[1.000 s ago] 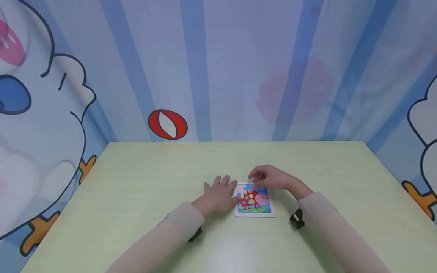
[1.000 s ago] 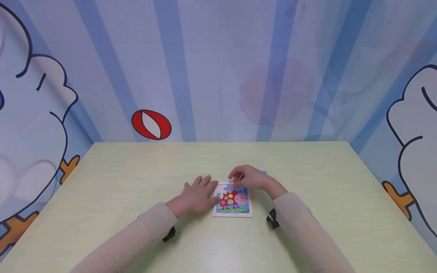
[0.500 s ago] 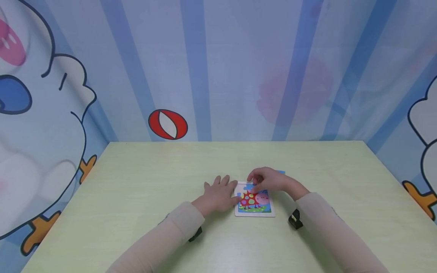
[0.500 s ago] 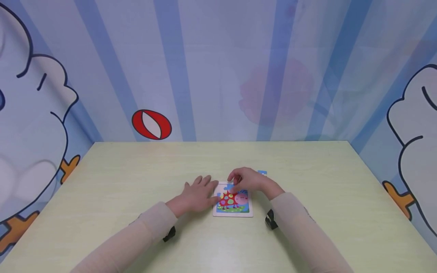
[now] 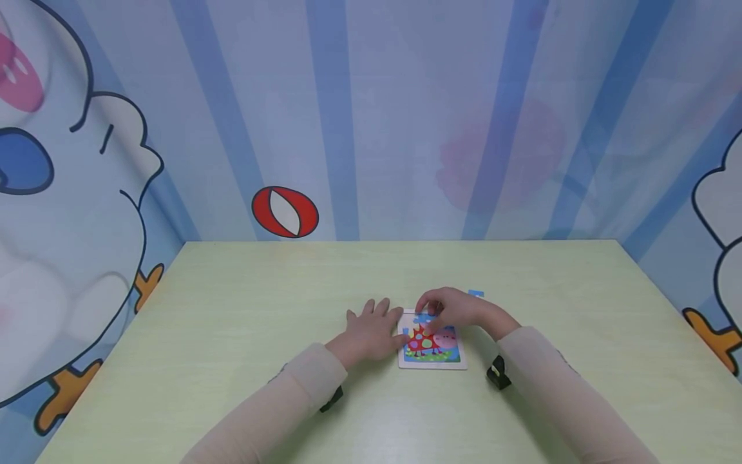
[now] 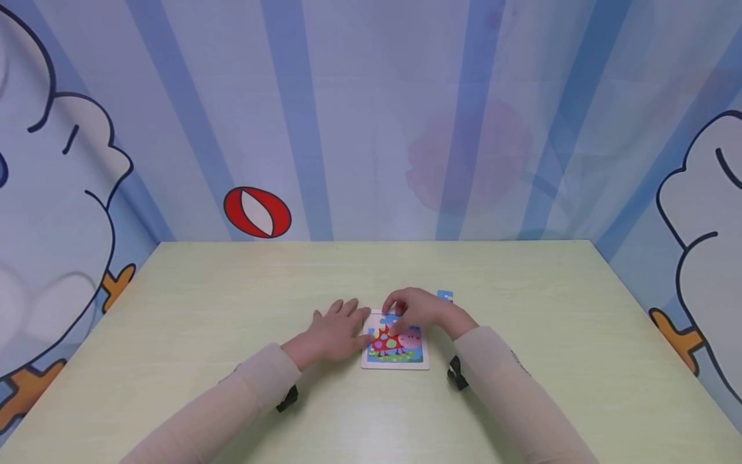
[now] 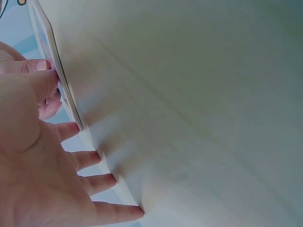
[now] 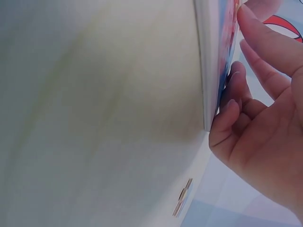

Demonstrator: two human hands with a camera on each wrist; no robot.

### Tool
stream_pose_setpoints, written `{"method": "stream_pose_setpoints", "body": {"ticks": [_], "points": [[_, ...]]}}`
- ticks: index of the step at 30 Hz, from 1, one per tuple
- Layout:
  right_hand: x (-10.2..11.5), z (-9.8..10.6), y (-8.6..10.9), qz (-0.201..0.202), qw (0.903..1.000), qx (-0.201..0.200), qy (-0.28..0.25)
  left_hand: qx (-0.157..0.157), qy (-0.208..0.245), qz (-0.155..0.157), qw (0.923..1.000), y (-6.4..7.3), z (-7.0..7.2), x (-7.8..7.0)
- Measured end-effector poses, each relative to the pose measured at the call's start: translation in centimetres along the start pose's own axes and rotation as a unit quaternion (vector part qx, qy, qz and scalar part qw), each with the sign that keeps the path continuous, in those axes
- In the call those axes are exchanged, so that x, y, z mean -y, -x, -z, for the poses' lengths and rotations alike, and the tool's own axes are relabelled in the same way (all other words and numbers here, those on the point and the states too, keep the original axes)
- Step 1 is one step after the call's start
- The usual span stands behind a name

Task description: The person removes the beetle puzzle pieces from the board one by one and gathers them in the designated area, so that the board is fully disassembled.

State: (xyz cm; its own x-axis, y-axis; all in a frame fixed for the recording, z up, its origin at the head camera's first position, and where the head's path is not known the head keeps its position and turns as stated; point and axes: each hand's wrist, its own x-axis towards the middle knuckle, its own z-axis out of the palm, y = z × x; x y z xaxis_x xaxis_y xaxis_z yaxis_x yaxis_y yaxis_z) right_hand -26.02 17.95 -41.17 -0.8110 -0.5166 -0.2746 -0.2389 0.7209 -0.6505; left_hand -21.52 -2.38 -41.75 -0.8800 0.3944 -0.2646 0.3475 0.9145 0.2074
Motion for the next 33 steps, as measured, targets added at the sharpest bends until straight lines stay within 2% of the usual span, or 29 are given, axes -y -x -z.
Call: {"method": "stream_pose_setpoints", "body": {"ticks": [18,29,33], "points": [[0.61,-0.13,-0.07,-0.016,0.9994,0.011,0.028,-0.005,0.001,-0.003,1.0,-0.09,-0.15,0.1],[0.65,-0.4,-0.23,-0.039,0.9985,0.001,0.038,-0.005,-0.002,-0.004,1.0,-0.1,-0.18,0.11],[0.68,-0.36,-0.17,-0.029,0.9988,-0.001,0.04,-0.004,-0.002,-0.003,1.0,-0.1,-0.16,0.08]]}}
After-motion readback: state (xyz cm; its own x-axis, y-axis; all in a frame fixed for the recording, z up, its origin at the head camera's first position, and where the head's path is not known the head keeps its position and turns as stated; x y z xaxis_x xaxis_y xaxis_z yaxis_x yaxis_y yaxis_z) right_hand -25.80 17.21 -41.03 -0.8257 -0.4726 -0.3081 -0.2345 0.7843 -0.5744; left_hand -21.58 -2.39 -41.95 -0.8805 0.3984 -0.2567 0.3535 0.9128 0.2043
